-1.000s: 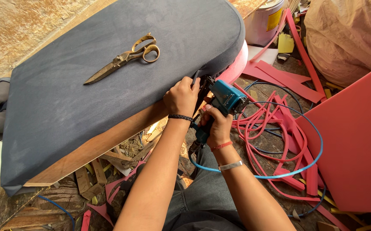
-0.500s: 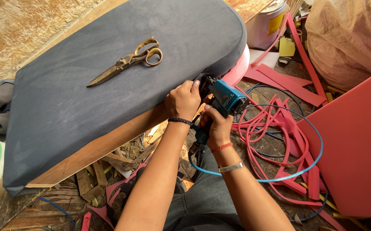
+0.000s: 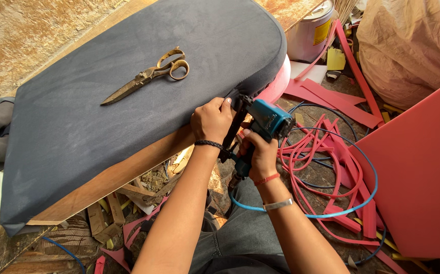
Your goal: The person covers a foam seat cushion with dark fabric, pulling the fabric taut around the foam and trimming excess material with scissors. They use a pneumatic nail gun to fasten the fabric to the cushion's wooden base along the edges, then begin fitting fabric over another cushion.
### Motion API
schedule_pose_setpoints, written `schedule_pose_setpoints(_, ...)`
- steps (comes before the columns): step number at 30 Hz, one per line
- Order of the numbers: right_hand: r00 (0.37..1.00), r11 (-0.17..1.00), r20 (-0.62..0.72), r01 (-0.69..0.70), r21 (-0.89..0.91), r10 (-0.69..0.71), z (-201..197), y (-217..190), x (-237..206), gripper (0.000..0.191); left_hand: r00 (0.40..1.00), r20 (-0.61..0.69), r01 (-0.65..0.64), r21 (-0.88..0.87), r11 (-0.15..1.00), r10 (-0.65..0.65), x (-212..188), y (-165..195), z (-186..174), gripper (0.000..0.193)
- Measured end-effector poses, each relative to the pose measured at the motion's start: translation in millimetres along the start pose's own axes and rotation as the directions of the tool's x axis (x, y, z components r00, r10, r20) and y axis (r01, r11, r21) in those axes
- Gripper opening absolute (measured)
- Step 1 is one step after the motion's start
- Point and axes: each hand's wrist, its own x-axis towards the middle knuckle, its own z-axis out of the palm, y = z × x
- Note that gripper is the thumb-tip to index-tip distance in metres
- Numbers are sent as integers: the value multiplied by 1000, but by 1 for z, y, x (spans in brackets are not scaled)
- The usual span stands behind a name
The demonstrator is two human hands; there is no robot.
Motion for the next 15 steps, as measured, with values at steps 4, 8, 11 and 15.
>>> schedule_pose_setpoints(4,991,998,-118,-62,30,65,-12,8,-8,16,1000,8,16,58,998,-16,0,0,-10,35)
schedule_pose_setpoints(8,995,998,-90,-44,47,49,-19,13,-5,19,999,43,19,10,1000,-20,8,0,-26,28)
schedule_pose_setpoints(11,999,998,-27,-32,47,33,-17,15,1,20,997,77,6,-28,1000,-4,17,-1,-40,28)
schedule_pose_setpoints(15,998,997,17,-59,-56,60,-13,14,5,15,993,75,-86,-65,994,91,33,1,-48,28)
